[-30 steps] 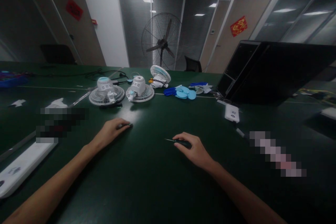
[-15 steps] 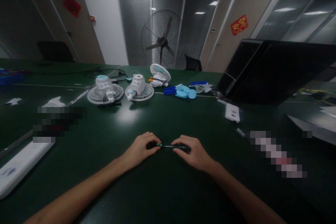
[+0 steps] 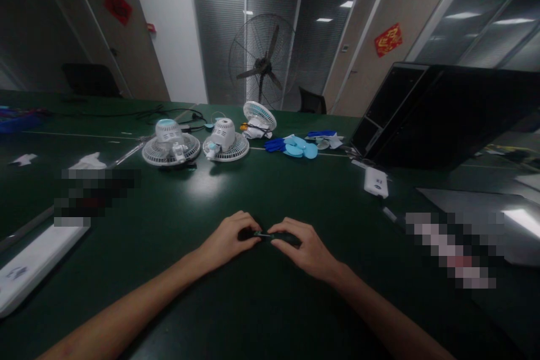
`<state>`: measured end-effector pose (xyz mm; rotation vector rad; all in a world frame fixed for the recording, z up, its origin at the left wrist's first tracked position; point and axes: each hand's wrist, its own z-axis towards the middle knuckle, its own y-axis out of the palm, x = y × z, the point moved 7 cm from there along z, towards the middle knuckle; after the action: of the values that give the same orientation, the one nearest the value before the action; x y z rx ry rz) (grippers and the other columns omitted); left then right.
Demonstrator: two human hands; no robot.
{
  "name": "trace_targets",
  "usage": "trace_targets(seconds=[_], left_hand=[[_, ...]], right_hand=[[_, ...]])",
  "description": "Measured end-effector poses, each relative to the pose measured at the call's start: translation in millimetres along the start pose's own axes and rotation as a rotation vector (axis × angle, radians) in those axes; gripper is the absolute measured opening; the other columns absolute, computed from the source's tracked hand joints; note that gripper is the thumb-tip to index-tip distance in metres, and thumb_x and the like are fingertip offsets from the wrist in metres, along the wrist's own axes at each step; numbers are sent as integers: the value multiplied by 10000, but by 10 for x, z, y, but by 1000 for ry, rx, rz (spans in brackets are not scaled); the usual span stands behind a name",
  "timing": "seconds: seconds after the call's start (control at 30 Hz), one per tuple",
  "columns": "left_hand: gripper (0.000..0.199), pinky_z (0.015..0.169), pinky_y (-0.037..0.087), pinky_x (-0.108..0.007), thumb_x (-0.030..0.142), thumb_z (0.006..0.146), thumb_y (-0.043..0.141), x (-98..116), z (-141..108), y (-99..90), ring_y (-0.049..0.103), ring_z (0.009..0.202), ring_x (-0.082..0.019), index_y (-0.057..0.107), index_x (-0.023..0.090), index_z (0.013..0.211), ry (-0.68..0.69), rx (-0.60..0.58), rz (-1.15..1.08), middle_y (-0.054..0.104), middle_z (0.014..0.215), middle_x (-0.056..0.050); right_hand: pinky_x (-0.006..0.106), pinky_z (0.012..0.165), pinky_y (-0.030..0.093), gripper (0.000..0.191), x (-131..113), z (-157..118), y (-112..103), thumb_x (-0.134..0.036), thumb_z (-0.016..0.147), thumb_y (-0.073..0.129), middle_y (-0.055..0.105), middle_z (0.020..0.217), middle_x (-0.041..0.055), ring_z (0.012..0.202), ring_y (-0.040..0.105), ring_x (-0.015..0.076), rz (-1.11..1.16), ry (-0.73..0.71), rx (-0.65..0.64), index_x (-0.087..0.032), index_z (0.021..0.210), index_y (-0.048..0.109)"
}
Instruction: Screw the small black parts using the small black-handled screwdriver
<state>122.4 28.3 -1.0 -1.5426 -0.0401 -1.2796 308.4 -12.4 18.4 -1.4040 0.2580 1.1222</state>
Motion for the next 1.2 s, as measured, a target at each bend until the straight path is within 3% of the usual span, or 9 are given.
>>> trace_targets(seconds=[0.23, 1.2], left_hand=[[136, 861, 467, -336, 289, 975, 671, 35, -6, -10, 593, 996, -200, 717, 242, 1094, 17, 8, 21, 670, 1069, -24], [162, 847, 474, -338, 333, 983, 660, 59, -27, 2, 587, 980, -208, 713, 222, 1090, 38, -15, 32, 667, 1046, -43]], right_hand=[[332, 800, 513, 167, 91, -38, -102, -257, 994, 662, 708, 1034, 35, 893, 665, 197, -91, -4, 45, -235, 1151, 715], [347, 810, 526, 185, 67, -32, -19, -277, 994, 656, 717, 1029, 46, 905, 674, 208, -111, -9, -2, -224, 1156, 726]])
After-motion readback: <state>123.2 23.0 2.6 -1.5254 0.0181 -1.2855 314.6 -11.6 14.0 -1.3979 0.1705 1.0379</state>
